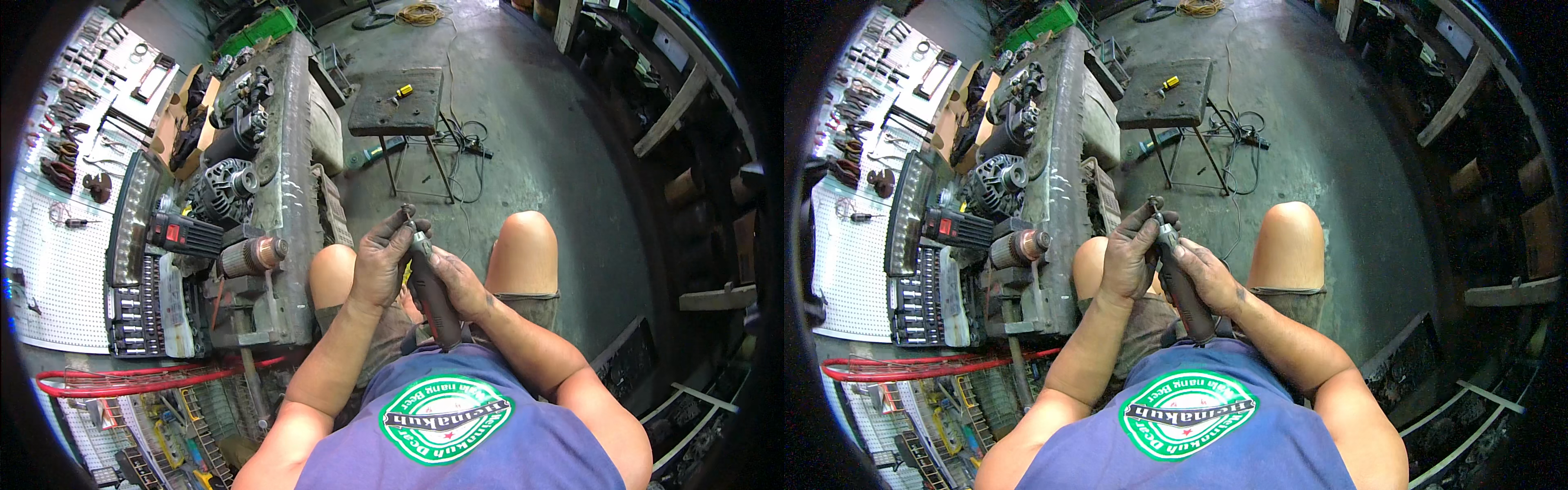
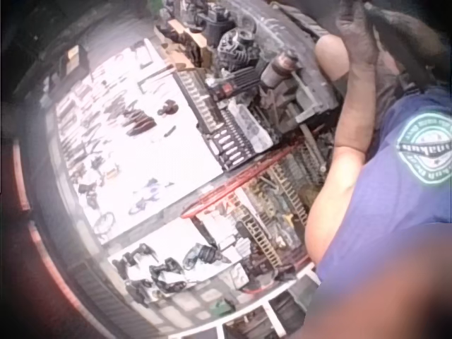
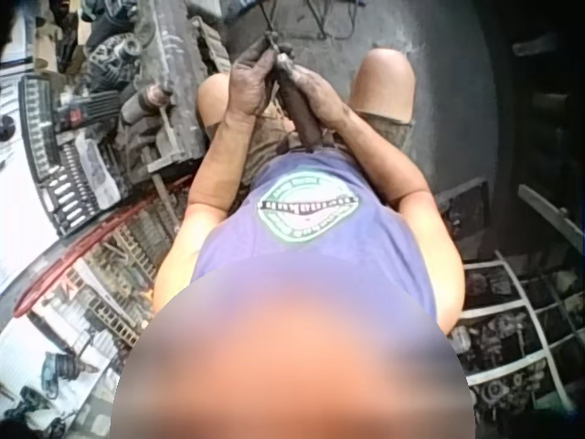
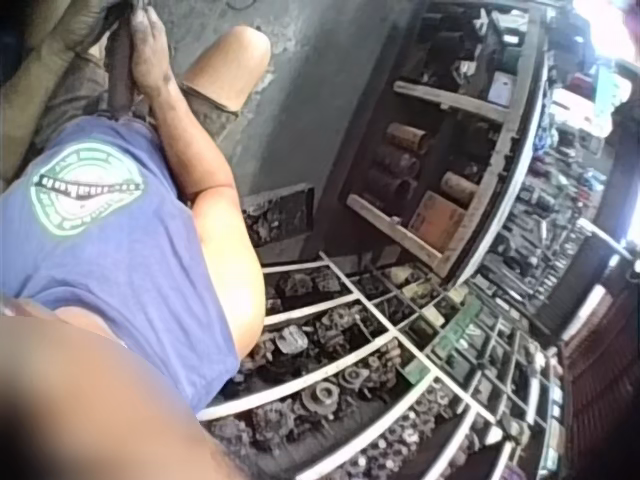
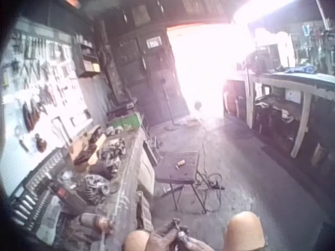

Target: The person sits on the floor in a workshop and uses a rotary tool to grind a small metal component. They then attach the component to the rotary tool and grind the end of a motor rotor.

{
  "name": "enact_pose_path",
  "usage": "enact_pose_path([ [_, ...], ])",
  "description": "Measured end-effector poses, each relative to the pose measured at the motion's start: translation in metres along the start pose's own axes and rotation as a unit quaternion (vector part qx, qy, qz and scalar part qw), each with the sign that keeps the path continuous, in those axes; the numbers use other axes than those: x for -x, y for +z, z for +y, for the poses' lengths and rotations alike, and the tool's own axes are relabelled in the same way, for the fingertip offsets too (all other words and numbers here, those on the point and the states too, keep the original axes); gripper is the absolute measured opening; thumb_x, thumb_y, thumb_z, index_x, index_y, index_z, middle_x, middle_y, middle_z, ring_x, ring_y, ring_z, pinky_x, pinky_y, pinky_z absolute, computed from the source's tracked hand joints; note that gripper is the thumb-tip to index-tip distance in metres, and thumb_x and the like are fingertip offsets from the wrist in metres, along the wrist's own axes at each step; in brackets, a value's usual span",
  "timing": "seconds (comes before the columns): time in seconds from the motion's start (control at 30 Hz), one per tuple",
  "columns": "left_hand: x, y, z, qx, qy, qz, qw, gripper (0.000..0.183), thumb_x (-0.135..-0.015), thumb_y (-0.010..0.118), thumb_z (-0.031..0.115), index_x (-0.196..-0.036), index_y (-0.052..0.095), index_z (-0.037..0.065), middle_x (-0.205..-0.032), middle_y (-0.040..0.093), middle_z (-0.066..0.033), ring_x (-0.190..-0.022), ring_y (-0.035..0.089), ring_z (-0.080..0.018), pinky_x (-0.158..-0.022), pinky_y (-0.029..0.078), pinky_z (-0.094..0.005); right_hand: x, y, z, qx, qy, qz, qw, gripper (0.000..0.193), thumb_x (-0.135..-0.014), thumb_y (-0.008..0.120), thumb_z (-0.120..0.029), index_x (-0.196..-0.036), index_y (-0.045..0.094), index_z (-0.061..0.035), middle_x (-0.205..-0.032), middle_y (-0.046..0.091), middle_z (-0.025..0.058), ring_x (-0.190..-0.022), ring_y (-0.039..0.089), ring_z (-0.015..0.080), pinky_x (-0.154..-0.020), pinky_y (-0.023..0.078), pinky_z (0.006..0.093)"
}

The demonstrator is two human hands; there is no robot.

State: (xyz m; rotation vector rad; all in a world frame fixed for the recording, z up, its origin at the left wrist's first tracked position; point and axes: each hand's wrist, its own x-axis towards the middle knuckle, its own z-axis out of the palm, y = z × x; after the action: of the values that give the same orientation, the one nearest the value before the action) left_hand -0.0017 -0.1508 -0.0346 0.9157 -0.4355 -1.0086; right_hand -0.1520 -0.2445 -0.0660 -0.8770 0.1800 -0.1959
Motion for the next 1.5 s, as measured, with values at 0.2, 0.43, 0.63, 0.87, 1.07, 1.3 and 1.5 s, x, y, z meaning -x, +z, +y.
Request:
enact_pose_path([
  [0.2, 0.003, -0.003, -0.009, -0.025, 0.004, 0.026, 0.999, 0.037, -0.107, 0.071, 0.013, -0.142, 0.066, 0.005, -0.123, 0.077, -0.0148, -0.112, 0.073, -0.022, -0.1, 0.06, -0.0352, 0.001, -0.003, 0.007, -0.032, 0.024, -0.003, 0.999, 0.052, -0.113, 0.047, -0.056, -0.124, 0.054, -0.0054, -0.09, 0.068, 0.0106, -0.068, 0.067, 0.0193, -0.06, 0.057, 0.0323],
  [0.43, 0.004, -0.003, -0.009, -0.059, 0.019, 0.024, 0.998, 0.039, -0.107, 0.071, 0.014, -0.145, 0.065, 0.007, -0.123, 0.077, -0.0138, -0.112, 0.073, -0.022, -0.1, 0.06, -0.0354, 0.002, -0.004, 0.008, 0.002, 0.015, -0.005, 1.0, 0.058, -0.111, 0.047, -0.061, -0.126, 0.054, -0.0052, -0.091, 0.068, 0.0111, -0.069, 0.067, 0.02, -0.061, 0.057, 0.0323],
  [0.63, 0.008, -0.001, -0.006, -0.064, 0.031, 0.023, 0.997, 0.038, -0.108, 0.069, 0.012, -0.144, 0.065, 0.006, -0.123, 0.077, -0.0126, -0.111, 0.073, -0.0202, -0.101, 0.058, -0.0345, -0.001, -0.003, 0.01, 0.021, -0.016, -0.02, 0.999, 0.063, -0.109, 0.051, -0.063, -0.132, 0.052, -0.0044, -0.092, 0.069, 0.011, -0.069, 0.068, 0.0196, -0.061, 0.058, 0.0327],
  [0.87, 0.01, -0.006, -0.003, -0.099, 0.036, 0.011, 0.994, 0.042, -0.107, 0.07, 0.017, -0.147, 0.063, 0.005, -0.126, 0.076, -0.0132, -0.116, 0.072, -0.0217, -0.104, 0.057, -0.0352, -0.005, 0.004, 0.021, -0.023, -0.015, -0.012, 1.0, 0.063, -0.105, 0.056, -0.058, -0.138, 0.05, -0.0047, -0.092, 0.068, 0.0117, -0.071, 0.069, 0.0199, -0.063, 0.059, 0.0332],
  [1.07, 0.027, -0.015, -0.015, -0.084, -0.023, -0.041, 0.995, 0.048, -0.108, 0.068, 0.037, -0.141, 0.065, 0.003, -0.132, 0.073, -0.0134, -0.12, 0.069, -0.0218, -0.107, 0.055, -0.0377, 0.002, 0.008, 0.019, 0.015, -0.018, 0.0, 1.0, 0.06, -0.104, 0.055, -0.054, -0.13, 0.056, -0.0007, -0.092, 0.069, 0.0131, -0.07, 0.07, 0.0212, -0.062, 0.059, 0.0336],
  [1.3, 0.038, -0.019, -0.037, -0.001, -0.053, -0.03, 0.998, 0.054, -0.106, 0.066, 0.048, -0.133, 0.069, 0.001, -0.13, 0.073, -0.013, -0.119, 0.069, -0.0227, -0.107, 0.055, -0.0394, 0.009, 0.012, 0.012, 0.107, -0.03, 0.042, 0.993, 0.059, -0.107, 0.049, -0.054, -0.112, 0.063, 0.0032, -0.084, 0.07, 0.0138, -0.066, 0.068, 0.0203, -0.059, 0.056, 0.0331],
  [1.5, 0.037, -0.018, -0.04, -0.012, -0.062, -0.026, 0.998, 0.054, -0.106, 0.066, 0.047, -0.132, 0.069, 0.001, -0.13, 0.072, -0.0137, -0.119, 0.069, -0.0234, -0.108, 0.055, -0.0405, 0.011, 0.011, 0.014, 0.128, -0.035, 0.065, 0.989, 0.059, -0.108, 0.048, -0.052, -0.109, 0.064, 0.0044, -0.08, 0.07, 0.0123, -0.066, 0.068, 0.0196, -0.06, 0.055, 0.0329],
])
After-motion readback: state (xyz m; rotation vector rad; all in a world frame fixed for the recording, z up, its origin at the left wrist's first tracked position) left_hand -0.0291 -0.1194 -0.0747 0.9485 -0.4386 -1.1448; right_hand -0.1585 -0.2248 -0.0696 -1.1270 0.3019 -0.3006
